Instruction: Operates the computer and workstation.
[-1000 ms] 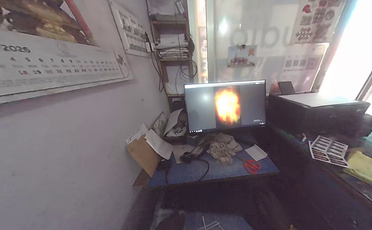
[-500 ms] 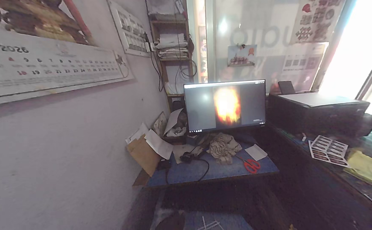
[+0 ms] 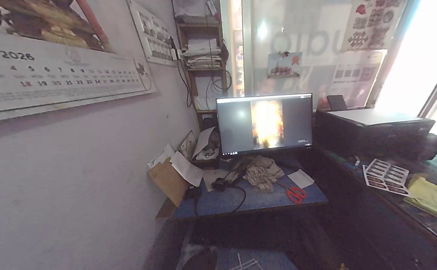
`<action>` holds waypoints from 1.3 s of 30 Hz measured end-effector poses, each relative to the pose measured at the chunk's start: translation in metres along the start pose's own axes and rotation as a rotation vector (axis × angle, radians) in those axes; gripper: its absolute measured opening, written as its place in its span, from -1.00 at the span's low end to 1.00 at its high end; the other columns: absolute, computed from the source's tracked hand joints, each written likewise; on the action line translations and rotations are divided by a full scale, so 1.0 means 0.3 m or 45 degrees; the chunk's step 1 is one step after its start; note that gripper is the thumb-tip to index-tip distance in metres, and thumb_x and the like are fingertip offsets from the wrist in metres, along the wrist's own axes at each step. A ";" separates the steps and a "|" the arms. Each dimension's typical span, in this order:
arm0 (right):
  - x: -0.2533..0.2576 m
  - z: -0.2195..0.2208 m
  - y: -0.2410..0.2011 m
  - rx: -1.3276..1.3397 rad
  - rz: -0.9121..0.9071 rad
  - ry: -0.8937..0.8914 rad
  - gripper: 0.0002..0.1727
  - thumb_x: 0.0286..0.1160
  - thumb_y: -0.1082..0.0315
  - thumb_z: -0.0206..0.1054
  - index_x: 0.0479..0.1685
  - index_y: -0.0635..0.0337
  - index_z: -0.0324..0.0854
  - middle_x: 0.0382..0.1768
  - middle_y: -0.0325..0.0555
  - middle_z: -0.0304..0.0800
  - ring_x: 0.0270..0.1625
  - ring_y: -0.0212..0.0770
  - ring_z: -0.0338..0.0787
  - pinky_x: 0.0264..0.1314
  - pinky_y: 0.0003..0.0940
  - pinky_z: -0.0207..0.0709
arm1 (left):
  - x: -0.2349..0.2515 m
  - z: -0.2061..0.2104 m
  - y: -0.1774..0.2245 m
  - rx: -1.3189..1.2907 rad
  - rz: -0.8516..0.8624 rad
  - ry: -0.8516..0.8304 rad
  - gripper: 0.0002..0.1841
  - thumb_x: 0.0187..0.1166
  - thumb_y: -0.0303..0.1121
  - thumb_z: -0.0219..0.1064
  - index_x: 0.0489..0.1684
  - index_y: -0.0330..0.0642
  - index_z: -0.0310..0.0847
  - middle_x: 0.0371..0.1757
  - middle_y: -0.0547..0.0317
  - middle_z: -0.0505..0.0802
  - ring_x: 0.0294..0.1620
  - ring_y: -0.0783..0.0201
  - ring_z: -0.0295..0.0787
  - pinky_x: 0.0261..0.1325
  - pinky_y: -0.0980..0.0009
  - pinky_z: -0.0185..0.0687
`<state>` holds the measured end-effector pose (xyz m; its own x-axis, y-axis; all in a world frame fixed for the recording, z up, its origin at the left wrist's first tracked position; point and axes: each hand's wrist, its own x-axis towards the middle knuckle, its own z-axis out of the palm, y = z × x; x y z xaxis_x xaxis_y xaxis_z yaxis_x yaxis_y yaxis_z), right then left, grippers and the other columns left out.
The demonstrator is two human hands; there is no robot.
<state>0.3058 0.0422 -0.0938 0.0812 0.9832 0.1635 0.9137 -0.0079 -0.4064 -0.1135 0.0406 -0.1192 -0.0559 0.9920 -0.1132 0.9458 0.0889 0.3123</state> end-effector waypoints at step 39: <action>0.003 0.020 0.024 -0.009 -0.055 -0.015 -0.41 0.72 0.13 0.16 0.70 0.11 0.44 0.71 0.22 0.39 0.76 0.28 0.35 0.82 0.16 0.18 | -0.004 -0.009 0.005 -0.001 -0.013 0.006 -0.37 0.78 0.18 -0.09 0.21 -0.10 0.77 0.14 -0.15 0.90 0.24 -0.22 0.83 0.27 -0.32 0.60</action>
<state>0.3100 0.0440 -0.1020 0.0371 0.9847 0.1705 0.9191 0.0334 -0.3925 -0.1129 0.0397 -0.1160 -0.0671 0.9914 -0.1123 0.9449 0.0993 0.3118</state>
